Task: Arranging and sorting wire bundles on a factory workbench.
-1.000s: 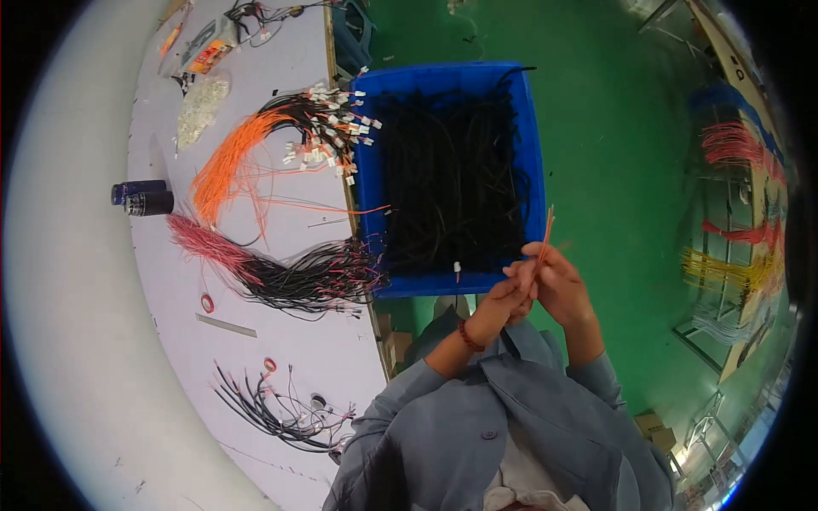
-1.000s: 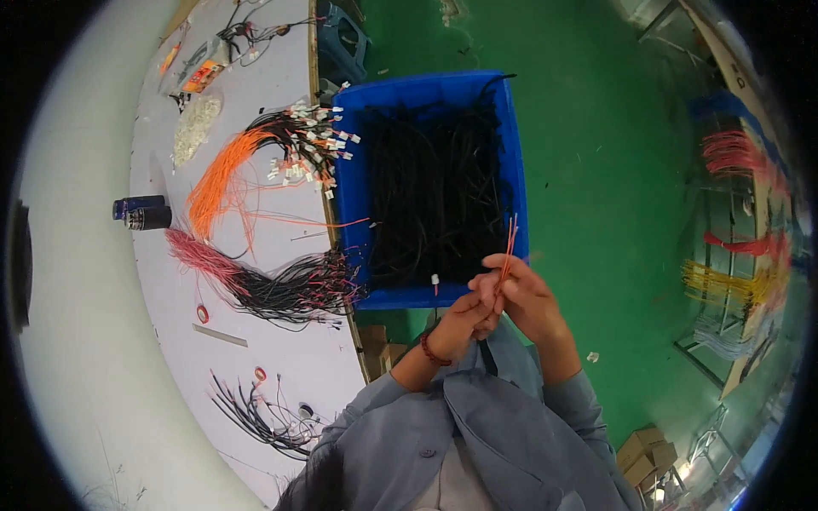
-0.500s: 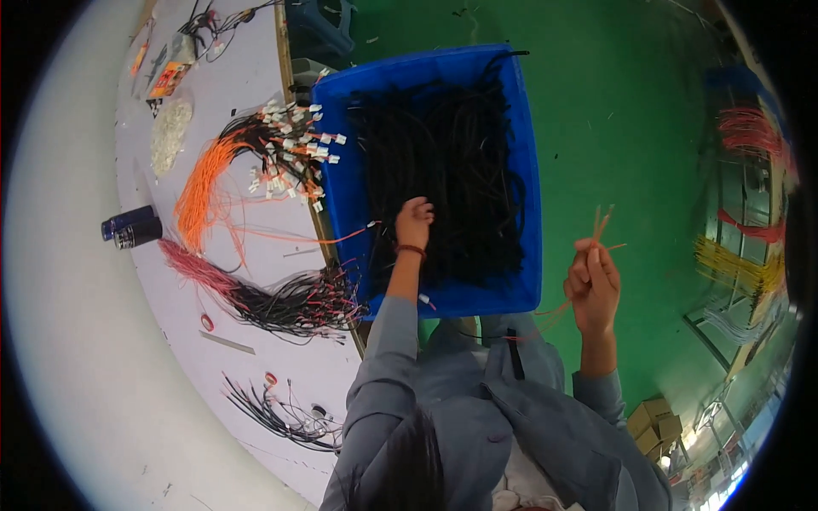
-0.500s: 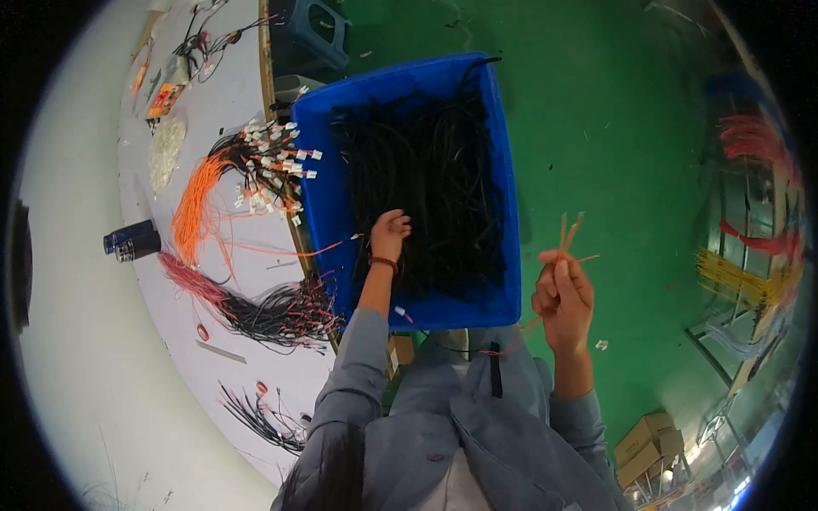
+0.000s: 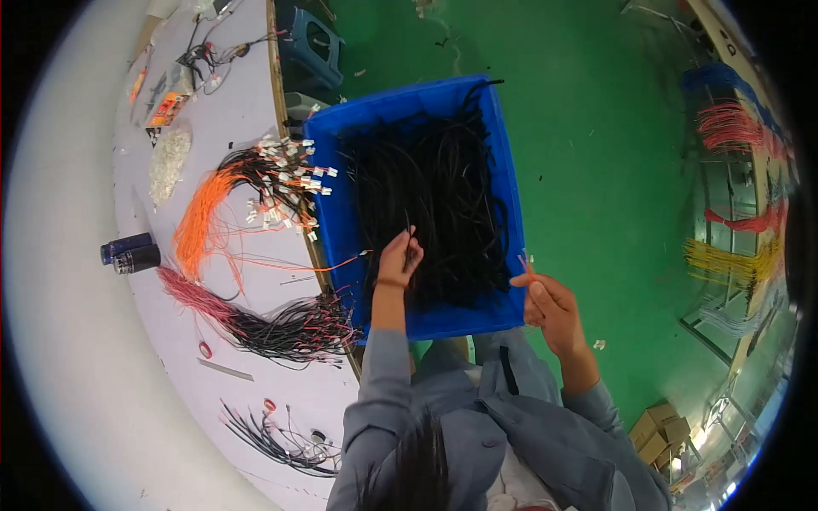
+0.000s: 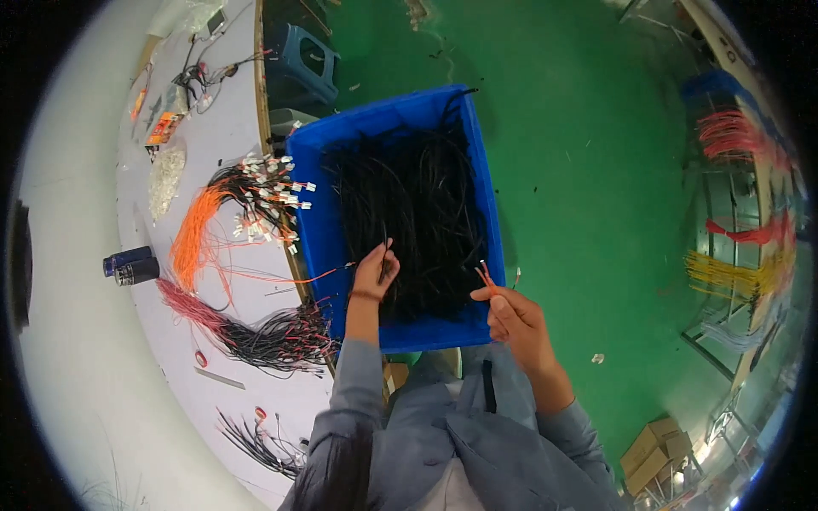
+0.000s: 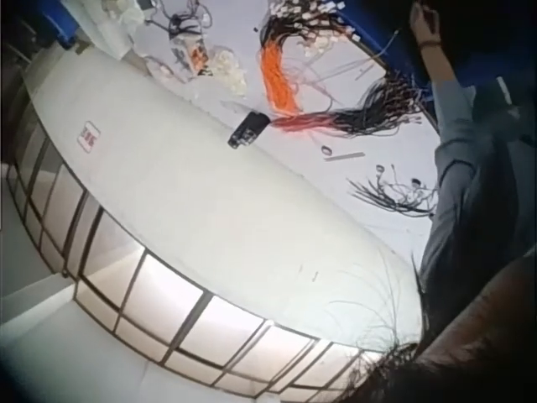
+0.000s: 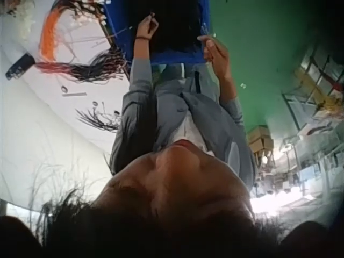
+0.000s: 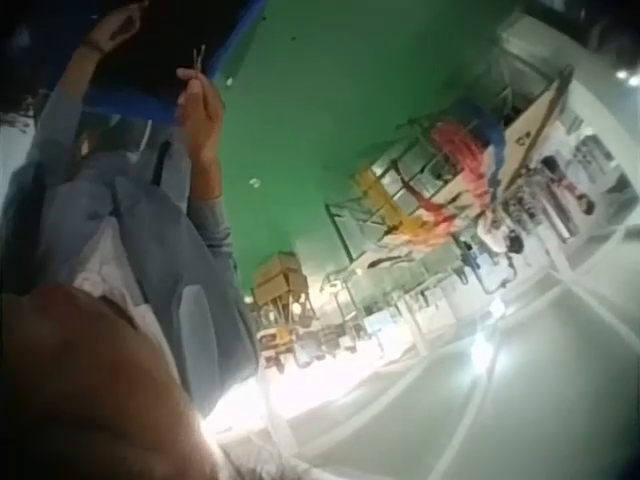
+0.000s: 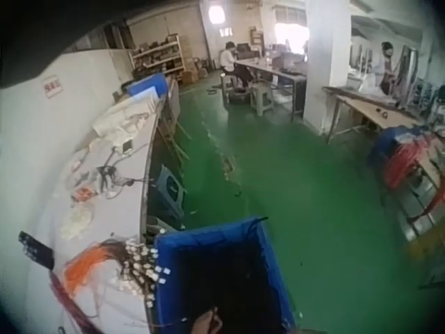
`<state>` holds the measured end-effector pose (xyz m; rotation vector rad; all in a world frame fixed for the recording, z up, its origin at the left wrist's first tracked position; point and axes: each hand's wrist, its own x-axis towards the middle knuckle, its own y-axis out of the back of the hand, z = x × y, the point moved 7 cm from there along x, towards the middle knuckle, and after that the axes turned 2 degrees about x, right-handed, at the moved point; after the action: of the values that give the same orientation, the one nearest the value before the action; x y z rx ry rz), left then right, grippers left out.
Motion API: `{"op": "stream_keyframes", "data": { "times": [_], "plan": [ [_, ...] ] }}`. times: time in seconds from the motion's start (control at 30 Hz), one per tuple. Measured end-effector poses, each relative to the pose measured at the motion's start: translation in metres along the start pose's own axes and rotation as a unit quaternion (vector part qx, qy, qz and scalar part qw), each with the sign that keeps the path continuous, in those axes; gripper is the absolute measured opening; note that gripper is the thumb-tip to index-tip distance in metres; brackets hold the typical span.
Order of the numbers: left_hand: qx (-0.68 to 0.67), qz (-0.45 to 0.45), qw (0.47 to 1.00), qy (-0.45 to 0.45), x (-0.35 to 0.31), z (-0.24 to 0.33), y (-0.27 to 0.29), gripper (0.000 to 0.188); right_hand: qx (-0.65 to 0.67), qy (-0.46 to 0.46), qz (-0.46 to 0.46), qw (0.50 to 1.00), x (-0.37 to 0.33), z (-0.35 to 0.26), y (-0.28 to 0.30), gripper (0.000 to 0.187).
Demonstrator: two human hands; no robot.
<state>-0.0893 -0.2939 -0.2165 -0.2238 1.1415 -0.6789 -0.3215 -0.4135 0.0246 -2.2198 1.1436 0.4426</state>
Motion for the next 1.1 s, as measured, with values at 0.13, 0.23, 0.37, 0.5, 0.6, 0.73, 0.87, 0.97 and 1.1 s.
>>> {"op": "stream_keyframes", "data": {
  "times": [0.13,0.23,0.37,0.5,0.6,0.73,0.87,0.97,1.1],
  "plan": [
    [-0.162,-0.224,0.96,0.041,-0.158,0.039,-0.111,0.024,-0.046,0.014,-0.018,0.999,-0.013,-0.016,-0.034,0.026],
    [-0.062,-0.295,0.953,0.002,-0.227,0.045,-0.154,0.024,-0.04,0.045,-0.053,0.997,-0.034,-0.026,-0.072,0.025],
    [-0.102,-0.234,0.961,-0.109,-0.257,0.06,-0.163,0.024,-0.115,0.121,-0.07,0.983,-0.066,-0.038,-0.104,0.025],
    [0.153,-0.188,0.941,-0.234,-0.303,0.078,-0.184,0.027,-0.243,0.237,-0.048,0.939,-0.103,-0.056,-0.125,0.024],
    [0.208,-0.219,0.912,-0.278,-0.321,0.085,-0.189,0.023,-0.293,0.32,-0.041,0.9,-0.134,-0.073,-0.143,0.023],
    [0.311,-0.233,0.849,-0.358,-0.35,0.09,-0.202,0.021,-0.444,0.383,-0.005,0.81,-0.156,-0.075,-0.149,0.021],
    [0.359,-0.24,0.801,-0.415,-0.365,0.088,-0.203,0.017,-0.451,0.381,0.022,0.807,-0.167,-0.073,-0.15,0.019],
    [0.354,-0.229,0.802,-0.422,-0.369,0.09,-0.196,0.015,-0.398,0.439,0.028,0.805,-0.174,-0.072,-0.154,0.019],
    [0.251,-0.261,0.886,-0.289,-0.365,0.08,-0.185,0.017,-0.29,0.322,0.011,0.901,-0.176,-0.07,-0.156,0.018]
  ]
}}
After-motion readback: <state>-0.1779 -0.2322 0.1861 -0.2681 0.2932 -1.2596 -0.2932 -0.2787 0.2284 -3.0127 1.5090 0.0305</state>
